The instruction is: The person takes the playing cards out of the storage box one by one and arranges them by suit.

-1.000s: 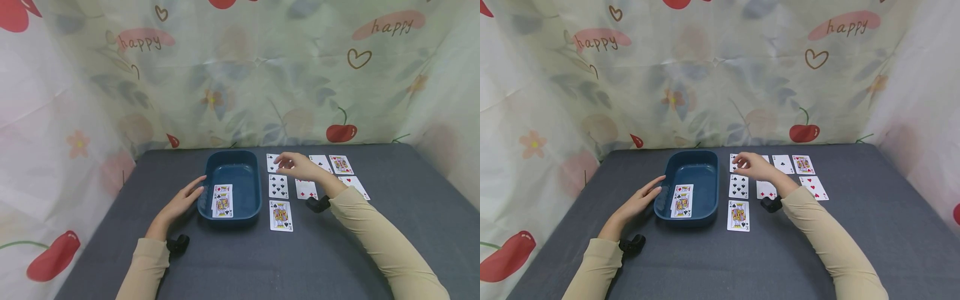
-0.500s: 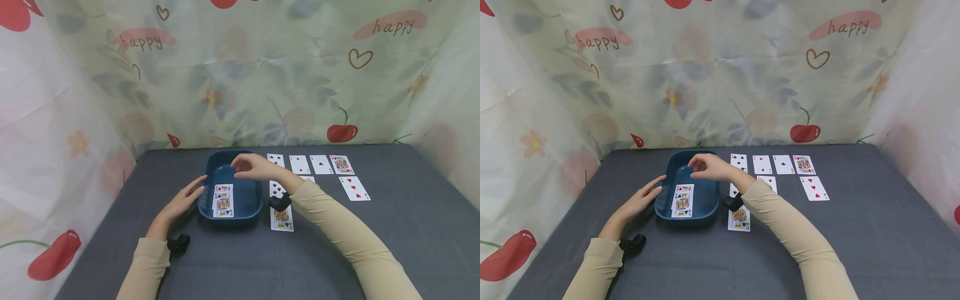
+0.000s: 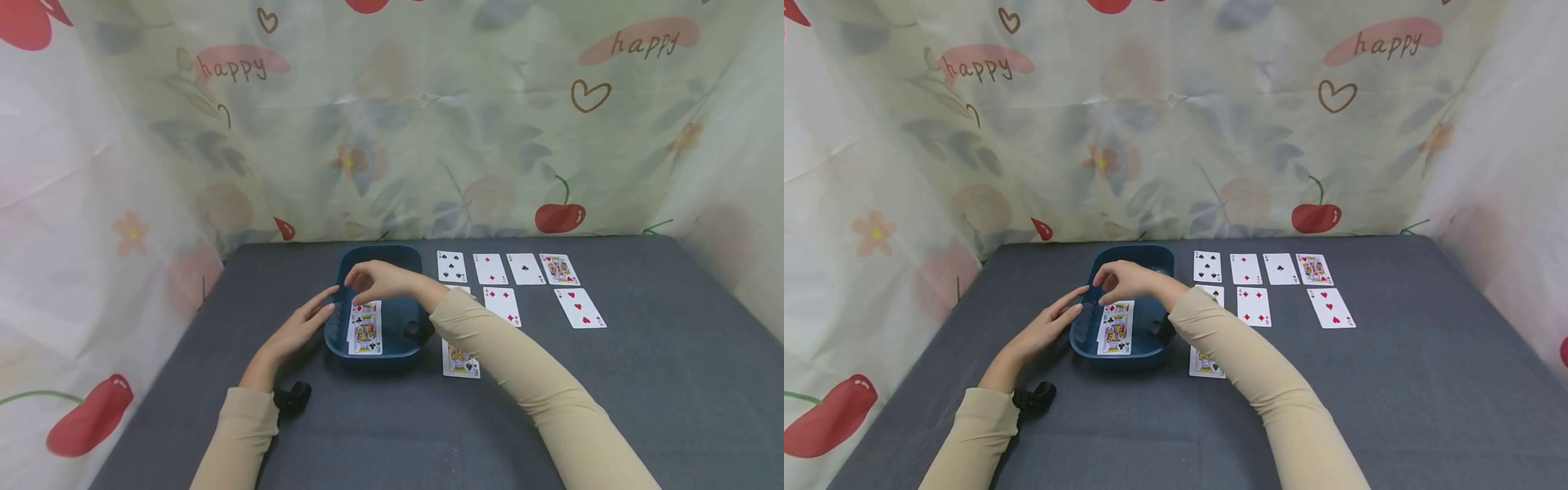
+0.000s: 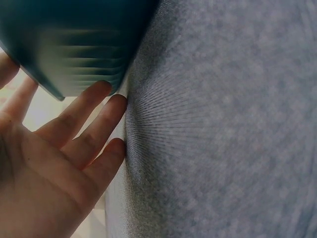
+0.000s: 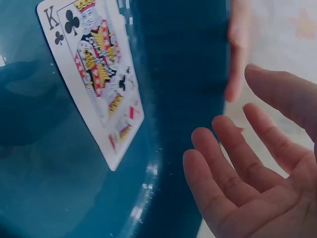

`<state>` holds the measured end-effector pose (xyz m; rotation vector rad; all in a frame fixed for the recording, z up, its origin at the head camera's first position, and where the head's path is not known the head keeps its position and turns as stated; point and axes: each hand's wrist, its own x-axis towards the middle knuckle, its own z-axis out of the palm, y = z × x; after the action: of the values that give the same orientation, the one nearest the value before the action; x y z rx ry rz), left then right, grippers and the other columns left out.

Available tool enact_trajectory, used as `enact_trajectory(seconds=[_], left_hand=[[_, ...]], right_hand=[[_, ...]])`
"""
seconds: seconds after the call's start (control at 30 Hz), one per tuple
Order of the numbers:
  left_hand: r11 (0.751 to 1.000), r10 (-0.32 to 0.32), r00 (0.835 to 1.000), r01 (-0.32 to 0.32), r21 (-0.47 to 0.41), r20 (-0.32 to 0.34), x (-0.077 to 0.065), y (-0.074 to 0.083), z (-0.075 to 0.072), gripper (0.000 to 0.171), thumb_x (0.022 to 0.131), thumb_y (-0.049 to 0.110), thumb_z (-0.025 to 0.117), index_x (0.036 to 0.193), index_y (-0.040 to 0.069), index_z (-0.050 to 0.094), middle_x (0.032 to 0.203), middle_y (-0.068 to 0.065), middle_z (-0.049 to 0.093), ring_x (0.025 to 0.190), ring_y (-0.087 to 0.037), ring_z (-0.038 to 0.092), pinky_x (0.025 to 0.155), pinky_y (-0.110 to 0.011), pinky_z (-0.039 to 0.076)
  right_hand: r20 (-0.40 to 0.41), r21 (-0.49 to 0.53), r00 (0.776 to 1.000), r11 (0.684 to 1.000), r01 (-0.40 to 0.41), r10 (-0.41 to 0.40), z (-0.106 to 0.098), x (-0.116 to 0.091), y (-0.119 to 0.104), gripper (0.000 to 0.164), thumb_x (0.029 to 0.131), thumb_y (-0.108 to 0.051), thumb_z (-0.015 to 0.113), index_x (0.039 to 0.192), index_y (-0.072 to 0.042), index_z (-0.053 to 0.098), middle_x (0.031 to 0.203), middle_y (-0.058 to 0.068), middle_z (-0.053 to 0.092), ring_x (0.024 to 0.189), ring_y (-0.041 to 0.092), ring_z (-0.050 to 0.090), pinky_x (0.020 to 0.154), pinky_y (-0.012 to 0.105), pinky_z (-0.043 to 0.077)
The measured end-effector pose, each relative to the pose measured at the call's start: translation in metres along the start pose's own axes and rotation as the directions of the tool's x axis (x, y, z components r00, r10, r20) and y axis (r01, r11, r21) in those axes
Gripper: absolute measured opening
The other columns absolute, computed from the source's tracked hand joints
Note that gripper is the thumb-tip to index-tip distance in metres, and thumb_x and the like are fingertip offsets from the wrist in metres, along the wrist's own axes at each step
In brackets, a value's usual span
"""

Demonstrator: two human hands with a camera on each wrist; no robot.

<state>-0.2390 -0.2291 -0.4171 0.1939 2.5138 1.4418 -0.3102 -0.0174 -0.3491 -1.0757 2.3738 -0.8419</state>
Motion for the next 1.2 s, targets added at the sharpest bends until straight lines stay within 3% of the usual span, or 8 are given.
enact_trajectory(seconds=[0.37, 0.53, 0.9, 1.2], left_hand=[[1.000, 0.014, 1.000, -0.014, 0.008, 0.000, -0.001, -0.001, -0.001, 0.050, 0.099, 0.043, 0.038, 0.146, 0.034, 0.026, 0.156, -0.009, 0.020, 0.141, -0.036, 0.027, 0.110, -0.061, 0.022], [1.000, 0.016, 1.000, -0.016, 0.009, -0.002, 0.000, -0.002, -0.001, 0.051, 0.098, 0.046, 0.039, 0.146, 0.035, 0.026, 0.156, -0.009, 0.021, 0.141, -0.036, 0.027, 0.110, -0.061, 0.022], [0.999, 0.038, 0.999, -0.038, 0.003, 0.013, -0.001, -0.002, -0.002, 0.049, 0.099, 0.044, 0.038, 0.146, 0.035, 0.027, 0.157, -0.008, 0.019, 0.141, -0.037, 0.026, 0.110, -0.062, 0.021], [0.999, 0.041, 0.999, -0.041, 0.012, 0.011, -0.002, -0.002, -0.002, 0.053, 0.096, 0.050, 0.039, 0.146, 0.035, 0.027, 0.157, -0.008, 0.019, 0.141, -0.037, 0.026, 0.110, -0.062, 0.021]], right_hand=[[0.076, -0.015, 0.986, 0.989, -0.146, 0.147, 0.017, 0.019, 0.010, 0.044, 0.083, -0.015, 0.069, 0.124, -0.009, 0.055, 0.121, 0.012, 0.059, 0.110, 0.024, 0.057, 0.087, 0.032, 0.052], [0.093, -0.038, 0.982, 0.986, -0.165, 0.167, 0.025, 0.021, 0.011, 0.050, 0.079, -0.013, 0.073, 0.125, -0.009, 0.054, 0.118, 0.011, 0.060, 0.105, 0.022, 0.058, 0.089, 0.032, 0.050], [0.137, -0.235, 0.972, 0.959, -0.156, 0.192, 0.036, 0.021, 0.013, 0.067, 0.069, -0.021, 0.082, 0.128, -0.015, 0.051, 0.128, 0.009, 0.052, 0.115, 0.021, 0.050, 0.099, 0.034, 0.044], [0.148, -0.257, 0.968, 0.953, -0.163, 0.205, 0.036, 0.019, 0.013, 0.067, 0.069, -0.019, 0.082, 0.128, -0.016, 0.050, 0.127, 0.010, 0.054, 0.114, 0.021, 0.050, 0.099, 0.035, 0.043]])
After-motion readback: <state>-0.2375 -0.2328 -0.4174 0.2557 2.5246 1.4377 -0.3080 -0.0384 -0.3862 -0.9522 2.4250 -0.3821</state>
